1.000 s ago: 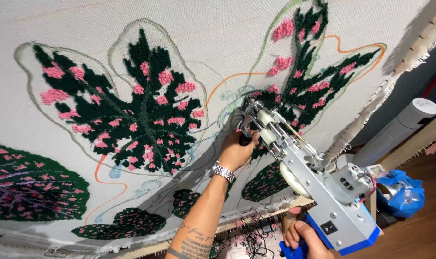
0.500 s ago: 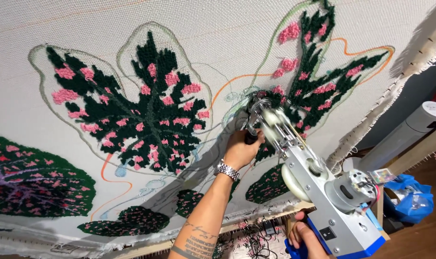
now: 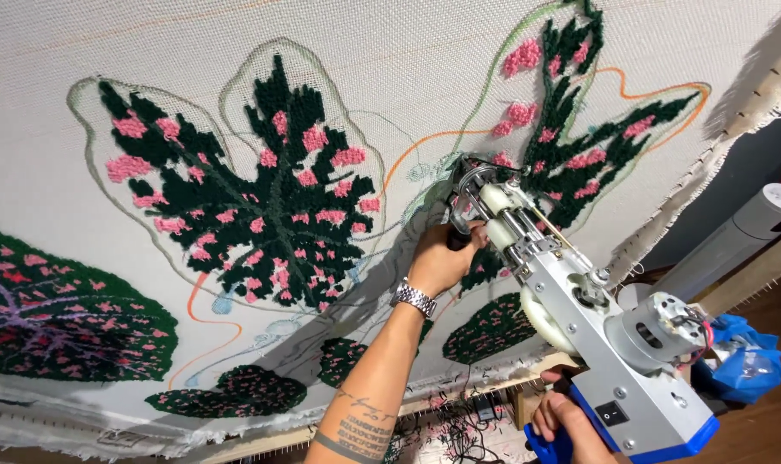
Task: Using a tufting gun to create a leaf pattern on a rug frame.
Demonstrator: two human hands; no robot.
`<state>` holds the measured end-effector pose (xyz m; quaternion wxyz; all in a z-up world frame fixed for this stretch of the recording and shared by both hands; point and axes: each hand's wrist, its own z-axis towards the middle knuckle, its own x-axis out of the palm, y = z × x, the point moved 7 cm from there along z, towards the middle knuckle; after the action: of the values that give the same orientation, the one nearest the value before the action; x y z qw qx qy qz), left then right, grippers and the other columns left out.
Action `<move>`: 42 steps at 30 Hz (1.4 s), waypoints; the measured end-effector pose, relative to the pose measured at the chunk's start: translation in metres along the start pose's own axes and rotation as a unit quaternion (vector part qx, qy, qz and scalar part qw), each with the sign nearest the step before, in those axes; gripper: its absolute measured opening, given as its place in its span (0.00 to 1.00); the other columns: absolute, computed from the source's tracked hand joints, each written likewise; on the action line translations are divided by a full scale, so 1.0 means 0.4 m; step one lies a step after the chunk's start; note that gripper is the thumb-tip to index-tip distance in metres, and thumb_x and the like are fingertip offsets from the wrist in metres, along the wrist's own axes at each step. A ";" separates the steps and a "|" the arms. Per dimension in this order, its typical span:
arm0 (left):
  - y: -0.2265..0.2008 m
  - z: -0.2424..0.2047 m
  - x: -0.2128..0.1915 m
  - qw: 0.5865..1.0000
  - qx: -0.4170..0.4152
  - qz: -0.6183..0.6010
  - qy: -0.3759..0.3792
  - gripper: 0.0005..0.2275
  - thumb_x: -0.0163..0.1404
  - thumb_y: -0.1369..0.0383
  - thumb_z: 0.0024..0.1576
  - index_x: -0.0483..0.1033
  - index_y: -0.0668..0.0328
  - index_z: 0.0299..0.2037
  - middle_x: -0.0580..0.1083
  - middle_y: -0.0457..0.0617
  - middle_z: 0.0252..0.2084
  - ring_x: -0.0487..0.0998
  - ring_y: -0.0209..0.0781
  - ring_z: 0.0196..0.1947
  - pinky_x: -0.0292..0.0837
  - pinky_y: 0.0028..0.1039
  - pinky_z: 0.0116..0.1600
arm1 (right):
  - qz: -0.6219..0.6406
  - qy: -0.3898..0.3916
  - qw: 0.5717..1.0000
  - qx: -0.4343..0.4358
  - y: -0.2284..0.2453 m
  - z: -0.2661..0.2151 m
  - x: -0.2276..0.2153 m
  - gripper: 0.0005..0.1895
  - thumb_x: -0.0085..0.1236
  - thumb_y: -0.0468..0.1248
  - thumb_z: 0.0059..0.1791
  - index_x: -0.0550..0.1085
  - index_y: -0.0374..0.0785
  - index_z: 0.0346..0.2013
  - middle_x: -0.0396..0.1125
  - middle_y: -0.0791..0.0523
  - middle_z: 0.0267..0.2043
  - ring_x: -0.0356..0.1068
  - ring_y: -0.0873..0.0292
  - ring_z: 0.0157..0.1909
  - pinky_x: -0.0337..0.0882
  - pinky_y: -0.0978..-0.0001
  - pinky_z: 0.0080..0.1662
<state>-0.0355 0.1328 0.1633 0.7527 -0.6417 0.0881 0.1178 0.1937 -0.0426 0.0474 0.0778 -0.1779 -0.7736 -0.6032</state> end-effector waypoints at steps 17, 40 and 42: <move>-0.020 -0.137 0.206 0.940 0.018 -0.213 0.266 0.12 0.56 0.66 0.62 0.79 0.70 0.46 0.82 0.53 0.45 0.76 0.32 0.28 0.74 0.22 0.32 | 0.052 0.156 0.986 -0.020 -0.017 0.028 -0.433 0.29 0.49 0.36 0.49 0.57 0.29 0.63 0.53 0.51 0.24 0.54 0.54 0.26 0.61 0.54 0.35; 0.071 -0.165 0.190 0.958 -0.018 -0.179 0.223 0.08 0.53 0.71 0.58 0.82 0.67 0.43 0.82 0.49 0.41 0.79 0.31 0.29 0.77 0.23 0.34 | 0.031 0.059 0.995 -0.079 0.146 -0.120 -0.210 0.29 0.47 0.29 0.44 0.67 0.19 0.59 0.58 0.48 0.24 0.55 0.58 0.22 0.60 0.63 0.28; 0.054 -0.172 0.179 0.967 -0.028 -0.132 0.218 0.09 0.56 0.69 0.60 0.83 0.69 0.42 0.82 0.50 0.39 0.78 0.32 0.26 0.75 0.23 0.32 | 0.061 0.087 0.986 -0.126 0.137 -0.115 -0.222 0.27 0.50 0.28 0.48 0.65 0.17 0.62 0.60 0.47 0.27 0.58 0.57 0.25 0.62 0.61 0.29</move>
<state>0.0278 0.0725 0.1114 0.7058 -0.6789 0.1609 -0.1226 0.2917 -0.0915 0.0794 0.1578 -0.1800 -0.6692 -0.7035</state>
